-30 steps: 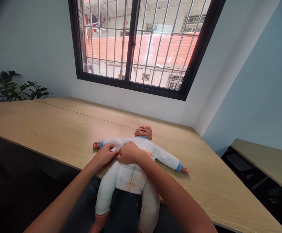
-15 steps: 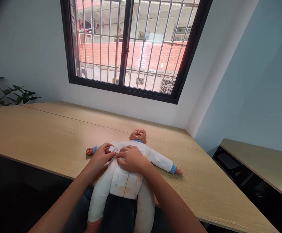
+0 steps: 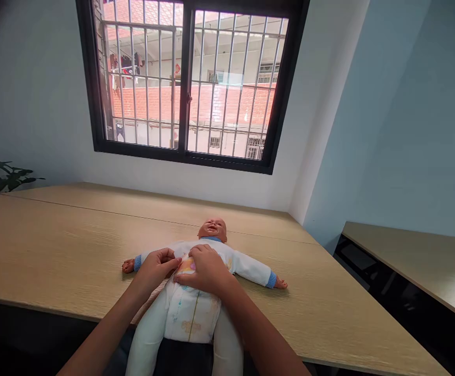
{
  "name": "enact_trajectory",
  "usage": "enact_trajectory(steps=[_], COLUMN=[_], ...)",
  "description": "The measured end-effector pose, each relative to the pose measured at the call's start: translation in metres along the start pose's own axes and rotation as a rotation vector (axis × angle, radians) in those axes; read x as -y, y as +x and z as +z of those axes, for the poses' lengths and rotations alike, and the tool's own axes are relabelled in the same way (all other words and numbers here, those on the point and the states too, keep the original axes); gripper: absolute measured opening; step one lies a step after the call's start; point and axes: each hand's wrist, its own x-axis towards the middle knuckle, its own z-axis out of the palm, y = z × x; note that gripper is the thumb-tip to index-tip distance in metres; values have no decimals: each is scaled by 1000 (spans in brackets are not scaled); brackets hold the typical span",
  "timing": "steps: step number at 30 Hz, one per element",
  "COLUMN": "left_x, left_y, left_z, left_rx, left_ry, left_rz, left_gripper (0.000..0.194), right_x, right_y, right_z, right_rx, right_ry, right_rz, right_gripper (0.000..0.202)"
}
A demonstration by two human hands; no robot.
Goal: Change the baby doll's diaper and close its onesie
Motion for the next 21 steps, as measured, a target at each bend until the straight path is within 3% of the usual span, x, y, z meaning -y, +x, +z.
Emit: enact_trajectory(steps=[3, 11, 17, 21], left_x=[0, -13, -26, -23], left_y=[0, -5, -26, -44], left_z=[5, 21, 30, 32], left_rx=[-6, -97, -5, 71], left_ry=[104, 651, 830, 777], left_rz=[34, 128, 251, 350], left_gripper=[23, 12, 29, 35], right_x=[-2, -4, -5, -12], right_y=[1, 0, -1, -2], right_z=[4, 7, 8, 7], right_rx=[-6, -31, -35, -31], right_ry=[-14, -20, -2, 39], right_rz=[-4, -34, -65, -93], right_gripper=[50, 35, 29, 42])
